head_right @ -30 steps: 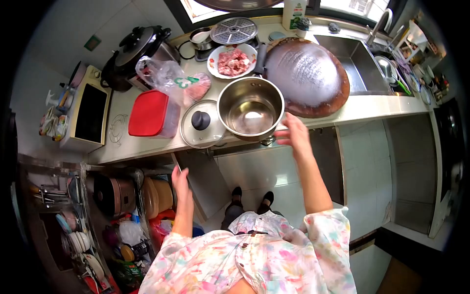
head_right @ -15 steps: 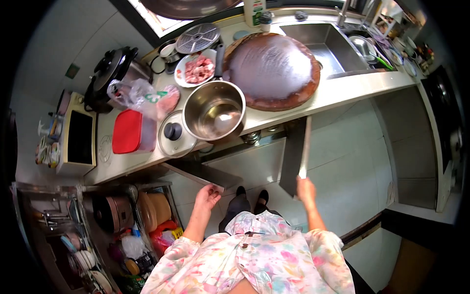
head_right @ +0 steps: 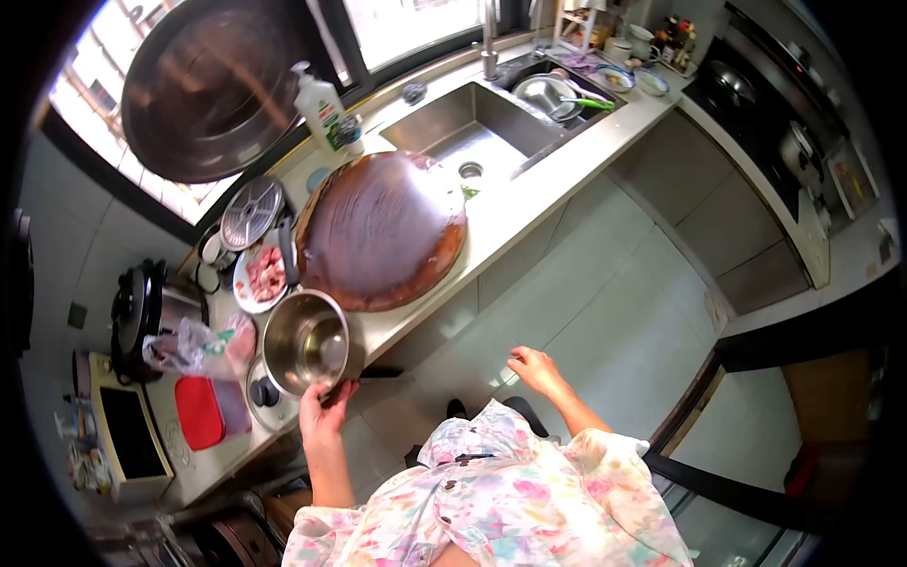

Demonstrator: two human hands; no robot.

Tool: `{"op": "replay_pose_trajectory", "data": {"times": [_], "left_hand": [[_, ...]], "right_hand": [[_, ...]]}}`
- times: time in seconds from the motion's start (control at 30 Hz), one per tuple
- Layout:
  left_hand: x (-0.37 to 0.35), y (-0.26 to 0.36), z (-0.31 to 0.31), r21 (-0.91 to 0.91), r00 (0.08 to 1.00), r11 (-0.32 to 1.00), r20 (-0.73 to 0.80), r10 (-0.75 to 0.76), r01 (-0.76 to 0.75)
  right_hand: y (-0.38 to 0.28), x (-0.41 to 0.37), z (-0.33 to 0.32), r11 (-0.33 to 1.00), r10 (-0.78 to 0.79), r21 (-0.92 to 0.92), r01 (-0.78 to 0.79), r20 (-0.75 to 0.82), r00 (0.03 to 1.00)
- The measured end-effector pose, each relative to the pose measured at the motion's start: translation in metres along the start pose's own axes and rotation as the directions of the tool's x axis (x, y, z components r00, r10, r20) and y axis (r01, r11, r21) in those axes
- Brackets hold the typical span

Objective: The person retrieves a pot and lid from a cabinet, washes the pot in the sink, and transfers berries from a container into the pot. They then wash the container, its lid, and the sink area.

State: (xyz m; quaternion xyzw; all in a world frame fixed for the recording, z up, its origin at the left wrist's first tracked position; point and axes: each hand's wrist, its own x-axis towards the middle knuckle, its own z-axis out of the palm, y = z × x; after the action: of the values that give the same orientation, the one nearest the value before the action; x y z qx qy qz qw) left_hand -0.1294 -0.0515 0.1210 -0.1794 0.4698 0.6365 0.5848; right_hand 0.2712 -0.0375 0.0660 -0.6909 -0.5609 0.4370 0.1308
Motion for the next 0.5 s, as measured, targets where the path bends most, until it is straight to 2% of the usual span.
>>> {"op": "replay_pose_trajectory", "data": {"times": [0.13, 0.17, 0.23, 0.27, 0.33, 0.37, 0.4, 0.43, 0.5], "left_hand": [[-0.035, -0.02, 0.01, 0.052, 0.98, 0.979, -0.031, 0.199, -0.197], [-0.05, -0.025, 0.023, 0.052, 0.971, 0.97, -0.03, 0.239, -0.237], [-0.067, -0.034, 0.049, 0.115, 0.964, 0.957, 0.013, 0.267, -0.267], [-0.072, -0.039, 0.063, 0.149, 0.959, 0.948, 0.038, 0.28, -0.282], [-0.071, -0.052, 0.091, 0.222, 0.942, 0.916, 0.084, 0.324, -0.335], [-0.07, -0.056, 0.107, 0.267, 0.956, 0.918, 0.078, 0.281, -0.292], [-0.063, -0.066, 0.123, 0.302, 0.944, 0.896, 0.06, 0.324, -0.327], [-0.055, -0.076, 0.14, 0.344, 0.93, 0.869, 0.043, 0.364, -0.356], [-0.047, -0.096, 0.18, 0.471, 0.923, 0.799, 0.105, 0.37, -0.374]], "right_hand": [[0.043, 0.006, -0.042, 0.997, 0.074, 0.046, -0.069, -0.101, 0.992], [0.057, 0.011, -0.052, 0.987, 0.142, 0.092, -0.134, -0.094, 0.985], [0.091, 0.027, -0.077, 0.955, 0.261, 0.163, -0.247, -0.068, 0.963], [0.113, 0.041, -0.086, 0.948, 0.268, 0.197, -0.25, -0.071, 0.961], [0.11, 0.068, -0.125, 0.979, 0.15, 0.162, -0.12, -0.186, 0.971], [0.102, 0.082, -0.145, 0.989, 0.087, 0.139, -0.055, -0.242, 0.966], [0.077, 0.098, -0.171, 0.971, 0.009, 0.233, 0.056, -0.269, 0.963], [0.036, 0.104, -0.201, 0.923, -0.105, 0.318, 0.218, -0.337, 0.936], [-0.05, 0.106, -0.256, 0.762, -0.319, 0.405, 0.506, -0.446, 0.836]]}}
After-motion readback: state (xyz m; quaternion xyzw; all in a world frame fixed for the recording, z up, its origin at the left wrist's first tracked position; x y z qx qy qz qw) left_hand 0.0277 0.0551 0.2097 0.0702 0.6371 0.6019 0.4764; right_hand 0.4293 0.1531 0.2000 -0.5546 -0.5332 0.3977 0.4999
